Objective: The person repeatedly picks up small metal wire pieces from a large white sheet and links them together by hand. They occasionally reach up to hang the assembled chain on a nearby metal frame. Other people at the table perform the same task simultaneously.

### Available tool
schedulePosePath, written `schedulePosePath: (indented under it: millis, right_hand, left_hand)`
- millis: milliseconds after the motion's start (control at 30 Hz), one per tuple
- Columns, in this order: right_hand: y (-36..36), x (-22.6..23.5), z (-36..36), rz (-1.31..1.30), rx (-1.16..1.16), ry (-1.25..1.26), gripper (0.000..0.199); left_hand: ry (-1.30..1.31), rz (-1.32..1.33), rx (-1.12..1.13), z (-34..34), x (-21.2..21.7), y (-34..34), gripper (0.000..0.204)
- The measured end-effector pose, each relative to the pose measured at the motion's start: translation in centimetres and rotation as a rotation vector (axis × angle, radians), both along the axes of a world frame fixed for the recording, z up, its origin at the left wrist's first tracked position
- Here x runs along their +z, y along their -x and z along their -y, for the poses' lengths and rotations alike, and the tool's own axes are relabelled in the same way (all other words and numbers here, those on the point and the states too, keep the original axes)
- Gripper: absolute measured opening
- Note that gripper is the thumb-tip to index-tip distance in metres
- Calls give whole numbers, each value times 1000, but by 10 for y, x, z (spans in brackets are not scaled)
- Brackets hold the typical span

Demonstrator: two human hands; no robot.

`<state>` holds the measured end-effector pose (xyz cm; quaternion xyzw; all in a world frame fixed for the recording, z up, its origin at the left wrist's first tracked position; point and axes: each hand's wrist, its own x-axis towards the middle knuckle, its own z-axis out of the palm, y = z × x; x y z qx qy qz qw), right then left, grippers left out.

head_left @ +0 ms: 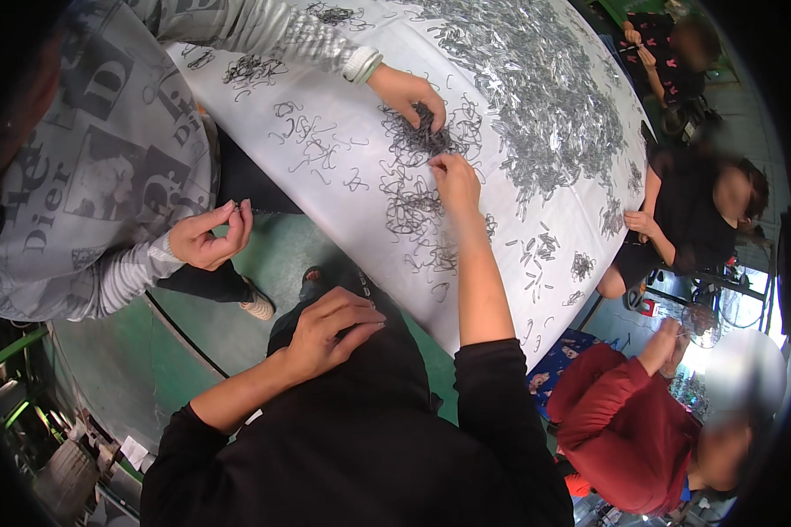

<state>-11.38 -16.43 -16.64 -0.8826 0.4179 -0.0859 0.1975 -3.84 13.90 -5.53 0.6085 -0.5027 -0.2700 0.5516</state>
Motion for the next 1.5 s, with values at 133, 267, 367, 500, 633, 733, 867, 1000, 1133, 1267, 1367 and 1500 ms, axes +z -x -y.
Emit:
schedulePosePath:
  millis: [133,267,367,500,633,733,867,1000,1133,1267,1367,1500]
  right_hand:
    - [-8,2,5,-162,56,-11,17]
    - [-2,13,4,-374,-98,51,21]
    - [10,17,-16,-127,-56,-72,25]
    - [30,18,-55,-105,128,-79,27]
    - [57,30,-55,-518,32,-82,15]
    - [76,41,-35,-684,-17,-46,11]
    - [62,31,-11,-209,-107,-42,12]
    - [24,9,8,-28,-281,-94,15]
    - [4,-5,15,-171,-355,-195,20]
    - [7,-12,16,-81,-366,-151,27]
    - [24,-6,18,67,-377,-209,20]
    - [38,1,18,-39,-307,-130,16]
  left_hand:
    - [-5,2,-15,-2,0,-1,18]
    - [-9,6,-22,-5,0,-3,18]
    - [9,14,-27,-7,-1,-3,19]
    - [6,-5,-31,-10,-3,-1,18]
    - [14,-7,-51,-13,-4,-1,18]
    - [26,2,-57,-15,-5,0,17]
    - [15,16,-57,-15,-5,4,17]
    - [8,45,-50,-13,-4,7,17]
    - [6,50,-31,-10,-2,11,17]
    - [-4,30,-39,-5,-3,15,18]
    - [-9,20,-30,-4,-3,15,18]
    - [-6,33,-43,-2,-3,14,18]
